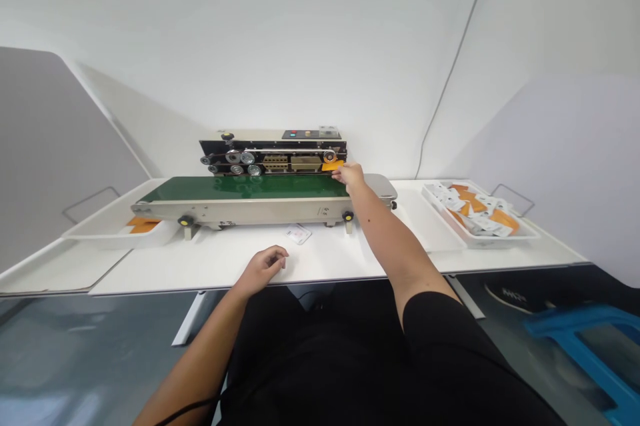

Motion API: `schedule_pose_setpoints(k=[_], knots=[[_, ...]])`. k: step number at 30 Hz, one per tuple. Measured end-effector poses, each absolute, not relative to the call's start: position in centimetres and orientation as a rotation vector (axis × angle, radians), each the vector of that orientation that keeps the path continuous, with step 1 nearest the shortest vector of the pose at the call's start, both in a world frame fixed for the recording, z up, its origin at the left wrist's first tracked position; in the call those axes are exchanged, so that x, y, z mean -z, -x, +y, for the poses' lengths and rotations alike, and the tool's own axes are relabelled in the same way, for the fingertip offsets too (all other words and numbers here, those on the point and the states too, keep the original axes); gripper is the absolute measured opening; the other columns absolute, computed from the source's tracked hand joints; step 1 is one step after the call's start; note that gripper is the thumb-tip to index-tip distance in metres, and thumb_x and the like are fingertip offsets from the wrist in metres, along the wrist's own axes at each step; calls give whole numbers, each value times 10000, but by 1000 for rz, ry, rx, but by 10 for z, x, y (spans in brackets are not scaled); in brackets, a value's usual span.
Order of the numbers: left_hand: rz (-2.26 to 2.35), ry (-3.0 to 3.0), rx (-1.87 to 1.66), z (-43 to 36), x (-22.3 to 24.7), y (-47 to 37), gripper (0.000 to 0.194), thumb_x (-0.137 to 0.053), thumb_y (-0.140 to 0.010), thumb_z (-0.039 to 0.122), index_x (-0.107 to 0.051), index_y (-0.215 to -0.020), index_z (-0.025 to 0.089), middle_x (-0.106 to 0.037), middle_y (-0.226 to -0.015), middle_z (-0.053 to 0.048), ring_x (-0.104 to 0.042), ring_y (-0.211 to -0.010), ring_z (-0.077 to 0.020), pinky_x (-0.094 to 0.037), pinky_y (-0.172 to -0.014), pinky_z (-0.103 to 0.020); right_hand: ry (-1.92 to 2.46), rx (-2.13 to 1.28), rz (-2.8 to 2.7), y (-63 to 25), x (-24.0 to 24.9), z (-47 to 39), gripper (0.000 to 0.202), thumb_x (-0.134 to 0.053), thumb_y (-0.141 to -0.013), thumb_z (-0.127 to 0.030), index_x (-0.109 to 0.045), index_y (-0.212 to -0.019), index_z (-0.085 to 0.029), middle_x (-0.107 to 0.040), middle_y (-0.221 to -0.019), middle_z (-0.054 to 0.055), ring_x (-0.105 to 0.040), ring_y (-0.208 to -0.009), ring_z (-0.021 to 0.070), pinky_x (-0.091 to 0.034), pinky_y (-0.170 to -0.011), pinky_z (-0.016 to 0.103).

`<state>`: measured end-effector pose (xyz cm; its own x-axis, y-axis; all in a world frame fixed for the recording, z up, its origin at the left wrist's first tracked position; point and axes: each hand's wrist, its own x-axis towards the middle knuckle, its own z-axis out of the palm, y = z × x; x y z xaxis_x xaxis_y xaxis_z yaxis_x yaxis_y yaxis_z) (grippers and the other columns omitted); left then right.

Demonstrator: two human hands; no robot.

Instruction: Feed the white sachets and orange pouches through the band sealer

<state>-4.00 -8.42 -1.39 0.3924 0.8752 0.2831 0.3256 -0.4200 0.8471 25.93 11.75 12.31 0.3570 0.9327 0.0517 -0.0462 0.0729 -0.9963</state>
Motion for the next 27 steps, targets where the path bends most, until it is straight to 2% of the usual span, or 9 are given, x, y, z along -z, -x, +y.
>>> schedule_pose_setpoints(k=[5, 9, 11, 15, 17, 20, 22, 25, 27], knots=[[1026, -1946, -969, -84, 13, 40, 131, -547, -911, 222, -640, -1000, 194, -658, -785, 2, -595, -720, -157, -427, -672, -247, 1364, -801, -1050, -258, -127, 105, 363, -702, -860, -221, -618, -1192, -103, -706, -776, 60, -683, -712, 183, -580, -669, 304], [1027, -1950, -976, -85, 12, 40, 129, -547, -910, 215, -640, -998, 195, -664, -789, 1, -602, -734, -160, -433, -689, -251, 1376, -151, -1382, -245, -120, 68, 358, -647, -893, -293, -647, -1224, -156, -690, -1065, 117, -593, -1100, 274, -484, -965, 419], [1025, -1944, -981, -85, 12, 39, 127, -551, -914, 226, -641, -998, 194, -663, -785, 2, -603, -736, -161, -436, -694, -252, 1244, 123, -1619, -227, -102, 41, 313, -522, -954, -254, -658, -1219, -159, -681, -1095, 131, -565, -1122, 279, -447, -998, 436], [1044, -1952, -989, -86, 11, 39, 118, -571, -915, 252, -646, -984, 193, -656, -773, 5, -588, -702, -156, -426, -660, -245, 877, -34, -2265, -181, -37, -8, 298, -530, -957, -247, -687, -1207, -205, -711, -1047, 91, -604, -1042, 249, -471, -945, 384], [1062, -1969, -1005, -87, 11, 39, 119, -574, -921, 267, -653, -971, 193, -664, -785, 0, -590, -706, -158, -426, -659, -245, 831, -119, -2440, -161, -3, -20, 440, -622, -911, -308, -613, -1334, -185, -660, -1273, 119, -562, -1188, 281, -440, -1024, 421], [1066, -1978, -1015, -87, 10, 38, 127, -566, -930, 275, -660, -955, 194, -681, -790, -7, -613, -725, -166, -443, -679, -251, 1051, -221, -2479, -145, 28, -24, 693, -679, -871, -425, -477, -1463, -127, -460, -1520, 186, -402, -1397, 350, -343, -1132, 492], [1061, -1976, -1009, -88, 9, 38, 125, -564, -928, 270, -663, -950, 196, -689, -786, -8, -627, -728, -169, -453, -682, -253, 1134, -256, -2469, -142, 34, -24, 729, -695, -857, -452, -465, -1467, -124, -455, -1519, 195, -383, -1411, 362, -307, -1154, 513], [1071, -1979, -1017, -87, 10, 38, 120, -568, -919, 262, -664, -955, 199, -694, -789, -6, -634, -727, -171, -459, -679, -253, 1065, -266, -2451, -145, 32, -25, 615, -676, -881, -396, -504, -1430, -176, -551, -1422, 147, -476, -1322, 314, -369, -1110, 468], [1088, -1983, -1030, -87, 11, 38, 116, -571, -915, 260, -663, -955, 201, -691, -781, -1, -632, -722, -169, -459, -681, -253, 1080, -252, -2403, -149, 31, -27, 604, -679, -879, -394, -508, -1428, -207, -533, -1436, 132, -473, -1314, 311, -390, -1086, 460]])
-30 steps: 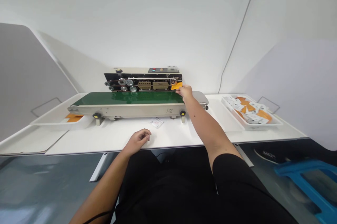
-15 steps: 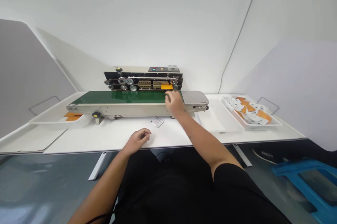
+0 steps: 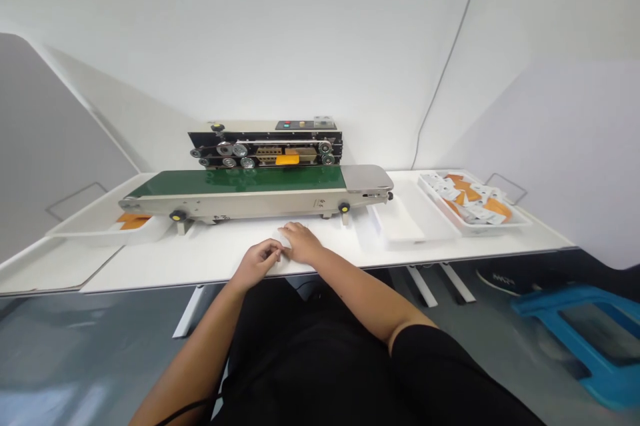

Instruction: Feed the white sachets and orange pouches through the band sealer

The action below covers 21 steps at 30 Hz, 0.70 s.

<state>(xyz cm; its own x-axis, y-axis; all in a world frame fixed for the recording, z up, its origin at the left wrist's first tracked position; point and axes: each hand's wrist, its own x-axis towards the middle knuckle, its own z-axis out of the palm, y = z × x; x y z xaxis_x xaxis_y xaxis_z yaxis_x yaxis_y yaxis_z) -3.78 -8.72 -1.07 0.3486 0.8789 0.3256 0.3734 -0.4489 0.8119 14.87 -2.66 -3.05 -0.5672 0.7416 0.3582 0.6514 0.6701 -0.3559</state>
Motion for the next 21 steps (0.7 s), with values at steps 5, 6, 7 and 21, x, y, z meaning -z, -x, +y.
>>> schedule_pose_setpoints(k=[5, 6, 7, 21], knots=[[1098, -1983, -1046, -87, 13, 37, 129, -573, -911, 269, -666, -971, 203, -688, -767, 6, -634, -716, -167, -465, -683, -254, 1309, -245, -2322, -153, 34, -26, 751, -734, -815, -520, -490, -1443, -187, -478, -1491, 173, -393, -1380, 377, -336, -1116, 529], [1097, -1981, -1046, -87, 13, 37, 131, -571, -910, 263, -668, -975, 203, -687, -763, 8, -632, -711, -165, -464, -678, -252, 1298, -248, -2326, -153, 35, -26, 689, -726, -833, -492, -521, -1411, -179, -527, -1447, 170, -437, -1345, 361, -364, -1097, 506], [1095, -1981, -1043, -87, 14, 38, 131, -568, -908, 254, -668, -976, 203, -684, -757, 10, -629, -703, -162, -462, -672, -250, 1270, -247, -2328, -153, 35, -26, 604, -717, -852, -447, -559, -1368, -176, -580, -1389, 159, -485, -1296, 341, -398, -1070, 478], [1129, -1815, -1344, -80, 24, 39, 214, -599, -919, 330, -615, -1094, 207, -641, -900, -21, -613, -760, -164, -469, -697, -256, 857, -255, -2007, -158, 23, -33, 443, -746, -874, -352, -656, -1285, -215, -668, -1258, 106, -549, -1195, 257, -434, -1060, 410]])
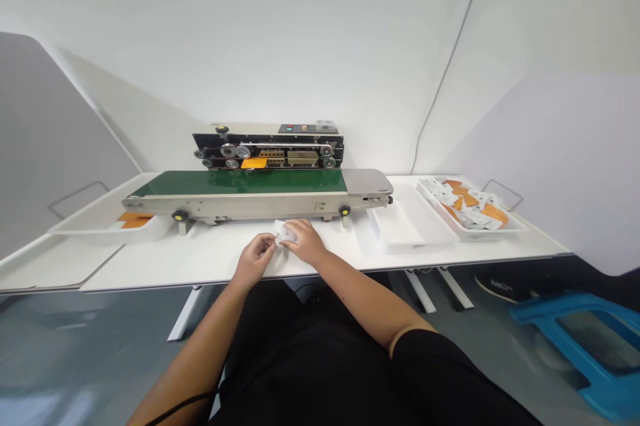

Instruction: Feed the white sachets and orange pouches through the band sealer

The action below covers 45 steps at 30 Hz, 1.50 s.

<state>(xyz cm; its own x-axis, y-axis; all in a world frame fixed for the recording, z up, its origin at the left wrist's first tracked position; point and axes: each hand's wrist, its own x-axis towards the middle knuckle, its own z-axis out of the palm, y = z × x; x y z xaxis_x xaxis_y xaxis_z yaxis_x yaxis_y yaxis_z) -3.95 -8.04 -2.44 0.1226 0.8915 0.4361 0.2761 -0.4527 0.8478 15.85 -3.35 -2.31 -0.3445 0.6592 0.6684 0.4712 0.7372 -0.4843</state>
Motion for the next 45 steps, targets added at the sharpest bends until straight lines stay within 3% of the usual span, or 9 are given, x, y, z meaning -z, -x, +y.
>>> schedule_pose_setpoints(k=[5, 9, 17, 21, 25, 29, 33, 39, 45], knots=[[1184, -1601, -1512, -75, 27, 39, 334, -628, -900, 361, -541, -1190, 219, -509, -860, 17, -519, -641, -119, -433, -593, -223, 761, -228, -2181, -155, 24, -35, 305, -546, -995, -221, -647, -1280, -182, -694, -1195, 112, -569, -1159, 233, -435, -1067, 415], [1135, -1632, -1375, -70, 26, 38, 350, -639, -885, 372, -539, -1184, 221, -517, -843, 28, -536, -655, -119, -431, -609, -225, 772, -243, -2449, -148, 27, -34, 331, -623, -941, -218, -650, -1264, -156, -658, -1291, 131, -540, -1247, 255, -418, -1093, 427], [1165, -1651, -1432, -70, 26, 42, 306, -616, -902, 346, -558, -1174, 217, -506, -837, 31, -533, -690, -125, -446, -644, -228, 550, -250, -2698, -149, 18, -38, 711, -762, -793, -509, -564, -1392, -179, -546, -1447, 171, -479, -1358, 338, -280, -1164, 557], [1186, -1680, -1470, -74, 25, 41, 287, -603, -904, 346, -580, -1155, 209, -541, -859, 6, -569, -760, -153, -475, -716, -261, 328, -363, -2721, -150, 16, -41, 608, -785, -773, -369, -630, -1340, -215, -586, -1411, 125, -518, -1321, 291, -355, -1143, 430], [1183, -1689, -1454, -75, 24, 41, 268, -589, -913, 367, -587, -1131, 210, -576, -867, -6, -579, -761, -163, -476, -723, -270, 346, -628, -2603, -154, 19, -43, 315, -637, -890, -237, -723, -1193, -260, -702, -1248, 56, -601, -1221, 216, -431, -1076, 343], [1094, -1735, -1385, -75, 20, 43, 257, -608, -916, 393, -620, -1084, 199, -632, -910, -30, -611, -827, -183, -488, -767, -285, 665, -864, -2131, -161, 23, -38, 212, -611, -923, -291, -738, -1072, -211, -743, -1034, 54, -685, -954, 204, -529, -894, 338], [1121, -1814, -1227, -76, 16, 41, 290, -657, -879, 403, -664, -1083, 197, -698, -1014, -58, -640, -883, -213, -501, -769, -295, 849, -1051, -1798, -162, 27, -32, 295, -719, -827, -358, -697, -1071, -193, -699, -877, 17, -654, -785, 184, -553, -726, 298], [1193, -1888, -1150, -80, 15, 39, 280, -593, -920, 364, -661, -1149, 217, -721, -1070, -40, -661, -912, -214, -507, -772, -285, 730, -1204, -1729, -163, 25, -38, 651, -711, -827, -336, -495, -1437, -268, -654, -1006, 21, -623, -762, 144, -568, -659, 262], [1213, -1804, -1255, -78, 19, 43, 283, -605, -921, 409, -669, -1108, 207, -716, -1027, -38, -650, -884, -209, -503, -755, -282, 641, -1299, -1685, -165, 25, -38, 521, -671, -854, -333, -514, -1340, -229, -670, -985, 36, -647, -784, 156, -555, -657, 254]])
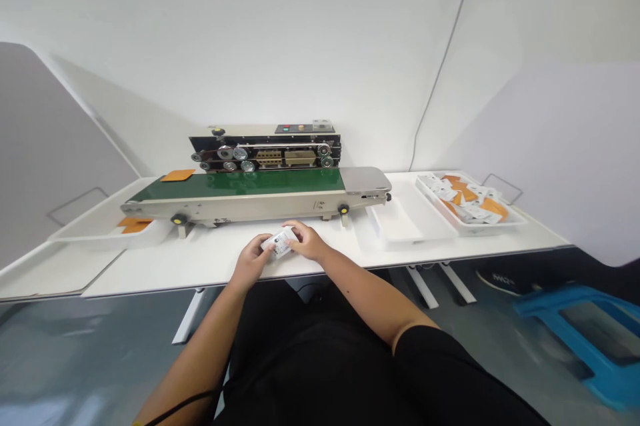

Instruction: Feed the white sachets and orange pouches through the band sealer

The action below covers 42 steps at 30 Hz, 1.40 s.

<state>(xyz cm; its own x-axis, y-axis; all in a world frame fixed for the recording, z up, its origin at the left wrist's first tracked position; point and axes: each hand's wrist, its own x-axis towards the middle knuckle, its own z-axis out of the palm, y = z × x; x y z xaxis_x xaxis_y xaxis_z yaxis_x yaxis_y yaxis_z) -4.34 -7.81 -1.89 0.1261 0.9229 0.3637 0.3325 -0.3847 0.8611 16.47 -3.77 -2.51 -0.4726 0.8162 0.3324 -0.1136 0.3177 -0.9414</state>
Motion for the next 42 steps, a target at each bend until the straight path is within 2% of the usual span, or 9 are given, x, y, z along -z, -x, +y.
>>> schedule_pose_setpoints(k=[8, 15, 22, 27, 37, 42], knots=[[1163, -1717, -1284, -77, 22, 43, 300, -621, -899, 454, -669, -1062, 207, -706, -954, -31, -649, -831, -202, -519, -721, -274, 695, -1253, -1680, -164, 30, -34, 356, -669, -843, -332, -582, -1166, -211, -644, -817, -6, -613, -681, 134, -508, -620, 235], [1120, -1665, -1314, -76, 25, 44, 287, -645, -897, 438, -656, -1059, 201, -684, -941, -29, -637, -821, -183, -509, -711, -263, 688, -1229, -1650, -165, 30, -33, 388, -678, -845, -346, -573, -1200, -226, -536, -670, -56, -537, -562, 118, -468, -534, 223], [1112, -1518, -1379, -73, 27, 47, 339, -672, -858, 488, -640, -1030, 197, -662, -845, -12, -632, -746, -171, -502, -660, -258, 677, -1218, -1646, -165, 25, -35, 356, -679, -847, -362, -578, -1156, -218, -452, -635, -86, -514, -537, 106, -449, -535, 224], [1073, -1468, -1410, -72, 30, 48, 360, -692, -848, 484, -639, -1042, 186, -637, -830, -9, -619, -740, -165, -499, -666, -253, 702, -1214, -1638, -164, 26, -34, 337, -675, -842, -382, -576, -1119, -216, -473, -651, -82, -523, -551, 107, -442, -553, 228], [1133, -1615, -1390, -78, 30, 45, 266, -678, -886, 425, -674, -1006, 187, -640, -842, -14, -588, -712, -159, -457, -634, -239, 719, -1159, -1642, -166, 26, -32, 333, -663, -846, -364, -594, -1135, -214, -471, -653, -81, -500, -558, 103, -410, -574, 228], [1133, -1605, -1371, -78, 27, 45, 283, -668, -882, 442, -674, -1005, 187, -651, -835, -15, -598, -711, -164, -458, -626, -241, 727, -1150, -1644, -165, 30, -29, 244, -652, -853, -352, -620, -1041, -200, -510, -657, -66, -517, -561, 108, -422, -578, 237]])
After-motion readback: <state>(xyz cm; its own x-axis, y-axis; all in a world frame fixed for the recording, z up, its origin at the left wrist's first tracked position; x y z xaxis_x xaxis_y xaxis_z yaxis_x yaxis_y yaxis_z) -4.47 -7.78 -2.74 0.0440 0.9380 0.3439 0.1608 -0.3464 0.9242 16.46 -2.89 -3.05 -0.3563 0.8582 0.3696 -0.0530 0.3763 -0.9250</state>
